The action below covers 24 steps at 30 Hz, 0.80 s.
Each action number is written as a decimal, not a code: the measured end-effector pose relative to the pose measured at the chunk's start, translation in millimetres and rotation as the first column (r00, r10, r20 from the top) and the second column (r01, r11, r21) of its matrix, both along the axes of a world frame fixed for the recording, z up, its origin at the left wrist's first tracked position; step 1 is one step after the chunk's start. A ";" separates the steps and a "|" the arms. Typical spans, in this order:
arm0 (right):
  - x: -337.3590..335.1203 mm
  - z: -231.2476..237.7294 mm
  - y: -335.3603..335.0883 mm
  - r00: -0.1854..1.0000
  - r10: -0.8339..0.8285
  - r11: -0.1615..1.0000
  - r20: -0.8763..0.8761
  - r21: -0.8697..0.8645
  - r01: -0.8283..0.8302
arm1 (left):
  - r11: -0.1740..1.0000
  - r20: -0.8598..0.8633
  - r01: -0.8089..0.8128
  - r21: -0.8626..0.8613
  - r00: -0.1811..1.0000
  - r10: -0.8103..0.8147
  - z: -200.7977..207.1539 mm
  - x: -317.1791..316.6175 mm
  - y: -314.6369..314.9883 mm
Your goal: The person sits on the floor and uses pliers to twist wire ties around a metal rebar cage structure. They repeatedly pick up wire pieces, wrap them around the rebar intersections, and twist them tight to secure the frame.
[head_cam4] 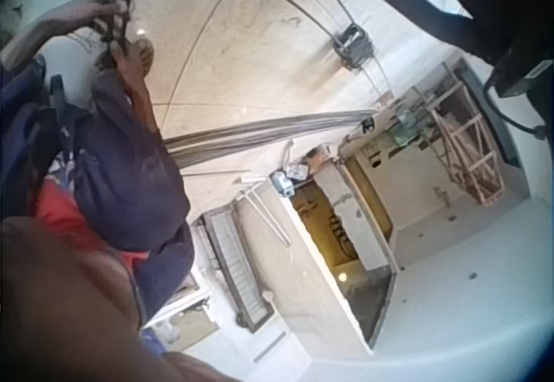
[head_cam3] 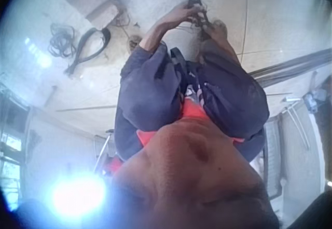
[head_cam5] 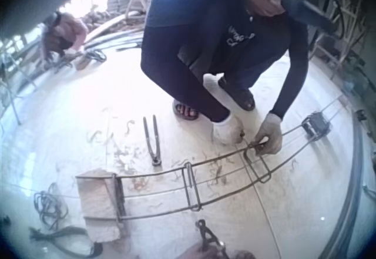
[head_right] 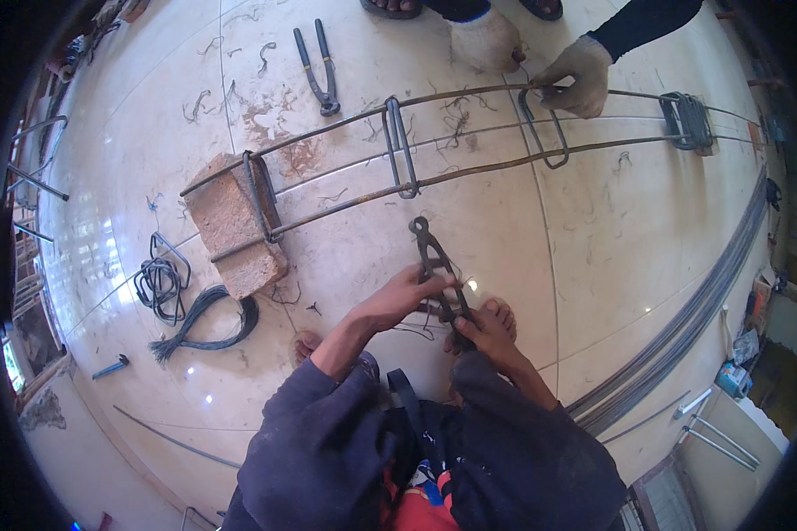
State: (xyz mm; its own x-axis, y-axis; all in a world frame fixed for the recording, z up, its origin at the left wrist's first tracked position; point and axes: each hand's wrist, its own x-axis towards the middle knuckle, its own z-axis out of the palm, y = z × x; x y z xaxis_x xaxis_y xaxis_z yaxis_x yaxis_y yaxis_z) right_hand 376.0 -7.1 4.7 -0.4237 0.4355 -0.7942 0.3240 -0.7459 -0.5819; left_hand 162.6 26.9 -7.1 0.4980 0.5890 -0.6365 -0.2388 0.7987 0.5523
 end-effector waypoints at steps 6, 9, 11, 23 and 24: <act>36.7 11.9 2.5 0.896 0.333 0.791 0.293 0.431 -0.435 | 0.924 0.251 0.381 0.030 0.892 -0.376 -8.2 -39.3 -28.7; 46.5 -5.4 -3.9 0.880 0.338 0.816 0.334 0.362 -0.450 | 0.952 0.095 0.298 0.066 0.948 -0.304 10.8 -66.3 -21.8; 46.6 -10.6 -4.7 0.828 0.355 0.821 0.433 0.279 -0.498 | 0.966 -0.132 0.209 0.151 0.973 -0.190 31.0 -79.3 -16.2; -6.2 2.5 13.2 0.946 0.260 0.853 0.193 0.413 -0.319 | 0.541 -0.727 0.841 -0.026 0.355 -0.587 141.3 -117.3 22.7; -18.3 0.4 9.2 0.965 0.172 0.847 0.197 0.470 -0.247 | 0.489 -0.819 0.872 0.013 0.290 -0.496 139.2 -120.0 20.1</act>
State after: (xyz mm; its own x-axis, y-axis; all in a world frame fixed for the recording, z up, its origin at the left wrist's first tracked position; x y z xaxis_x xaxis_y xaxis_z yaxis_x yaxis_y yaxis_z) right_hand 357.7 2.2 5.1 -0.4482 0.6953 -0.5618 0.5471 -0.2836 -0.7875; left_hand 42.6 47.0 132.1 0.4078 0.4981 -0.7652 0.8447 0.1122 0.5233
